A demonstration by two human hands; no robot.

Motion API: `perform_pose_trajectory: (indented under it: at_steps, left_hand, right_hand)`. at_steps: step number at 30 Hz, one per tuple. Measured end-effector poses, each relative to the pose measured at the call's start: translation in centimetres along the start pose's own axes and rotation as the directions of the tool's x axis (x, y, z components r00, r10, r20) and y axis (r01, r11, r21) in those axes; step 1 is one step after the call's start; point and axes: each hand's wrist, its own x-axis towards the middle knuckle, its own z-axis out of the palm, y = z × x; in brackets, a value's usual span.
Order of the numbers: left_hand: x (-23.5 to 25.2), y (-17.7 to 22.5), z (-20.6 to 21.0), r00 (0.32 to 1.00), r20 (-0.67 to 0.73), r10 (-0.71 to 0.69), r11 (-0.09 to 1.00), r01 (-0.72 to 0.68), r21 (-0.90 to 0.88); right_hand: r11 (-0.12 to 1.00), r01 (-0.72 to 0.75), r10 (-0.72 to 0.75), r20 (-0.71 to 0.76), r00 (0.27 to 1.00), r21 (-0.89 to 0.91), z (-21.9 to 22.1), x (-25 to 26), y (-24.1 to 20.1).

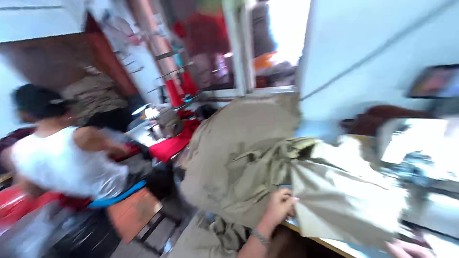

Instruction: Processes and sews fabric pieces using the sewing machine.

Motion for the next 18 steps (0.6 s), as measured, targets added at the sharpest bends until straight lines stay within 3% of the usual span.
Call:
perform_pose_trajectory:
  at_steps: [4,6,9,11,13,15,18]
  left_hand:
    - [0.0,-0.6,0.4,0.995,-0.053,0.083,0.979,-0.091,-0.183]
    - [-0.7,0.8,0.1,0.992,-0.059,0.112,0.955,-0.123,-0.27]
    - [-1.4,3.4,-0.6,0.975,-0.061,0.213,0.939,-0.222,-0.262]
    - [-1.5,5.2,-0.7,0.962,-0.092,0.259,0.941,-0.272,-0.201]
    - [-1.5,7.0,0.2,0.933,-0.214,0.29,0.95,-0.307,-0.054]
    - [-1.5,8.1,2.4,0.849,-0.342,0.403,0.915,-0.364,0.175]
    - [-1.1,8.7,6.5,0.807,-0.186,0.56,0.791,-0.453,0.411]
  right_hand:
    - [0.986,-0.161,0.164,-0.054,0.985,0.051,1.4,-1.7,-3.2]
    - [0.981,-0.17,0.179,-0.102,0.978,0.092,2.3,-2.2,-4.4]
    - [0.982,-0.152,0.17,-0.18,0.969,0.114,2.9,-2.4,-5.6]
    - [0.98,-0.163,0.184,-0.209,0.96,0.115,3.1,-2.3,-6.1]
    - [0.974,-0.201,0.221,-0.228,0.948,0.109,3.4,-1.8,-6.5]
    - [0.969,-0.217,0.241,-0.281,0.929,0.116,4.0,-0.8,-6.4]
    - [0.977,-0.178,0.209,-0.389,0.897,0.115,4.5,1.8,-5.6]
